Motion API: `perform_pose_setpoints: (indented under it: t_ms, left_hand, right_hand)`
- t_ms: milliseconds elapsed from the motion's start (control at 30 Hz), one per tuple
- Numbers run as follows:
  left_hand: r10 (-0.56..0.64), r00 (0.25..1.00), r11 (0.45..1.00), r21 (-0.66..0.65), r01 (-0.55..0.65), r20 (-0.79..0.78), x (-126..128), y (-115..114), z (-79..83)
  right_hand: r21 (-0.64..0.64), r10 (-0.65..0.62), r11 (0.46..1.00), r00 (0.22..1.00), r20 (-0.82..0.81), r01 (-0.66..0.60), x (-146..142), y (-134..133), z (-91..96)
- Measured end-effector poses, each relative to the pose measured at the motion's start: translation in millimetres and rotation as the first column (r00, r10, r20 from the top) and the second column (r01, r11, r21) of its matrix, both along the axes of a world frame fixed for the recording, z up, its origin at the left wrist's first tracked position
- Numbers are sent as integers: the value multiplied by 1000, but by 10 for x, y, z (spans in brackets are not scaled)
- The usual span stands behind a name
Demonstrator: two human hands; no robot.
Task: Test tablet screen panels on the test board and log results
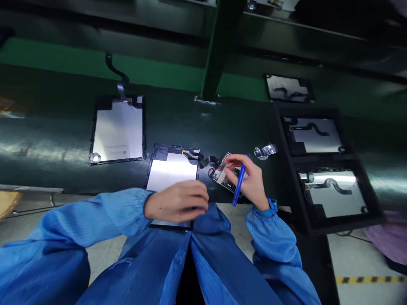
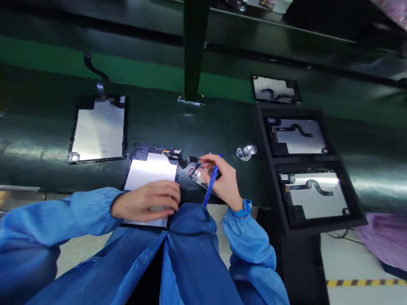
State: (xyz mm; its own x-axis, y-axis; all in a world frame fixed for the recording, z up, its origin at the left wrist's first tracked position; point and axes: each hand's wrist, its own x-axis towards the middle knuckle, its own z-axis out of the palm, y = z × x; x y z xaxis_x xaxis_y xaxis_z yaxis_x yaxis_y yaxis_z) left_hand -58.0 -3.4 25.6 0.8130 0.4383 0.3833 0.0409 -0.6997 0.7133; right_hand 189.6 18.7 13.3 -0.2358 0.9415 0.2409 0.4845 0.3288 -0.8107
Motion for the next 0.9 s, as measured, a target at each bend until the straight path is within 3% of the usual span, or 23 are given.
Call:
perform_pose_setpoints:
  t_ms: [67,167,267,367,700,900]
  left_hand:
    - [207,977,978,-27,-208,-44,63,229,157]
    - [398,877,914,35,-404,-268,302,638,199]
    - [331,740,915,9,-402,-585,618,967,97]
    - [241,647,885,-111,-453,-723,832,1136,12]
    - [183,603,751,-285,-596,-777,918,1223,-25]
    - [191,625,662,-371,-652,-757,947,1200,-50]
  right_hand:
    - [-55,-188,981,980,-64,184,89,-33,-74]
    - [-101,-263,962,962,-72,255,136,-29,-257]
    - [-125,-274,956,959,-71,264,123,-21,-402]
    - [-137,-297,949,951,-88,284,106,-34,-443]
    - [-129,-243,964,967,-74,233,129,-47,-397]
    - [-111,-195,975,981,-14,193,139,-46,-419]
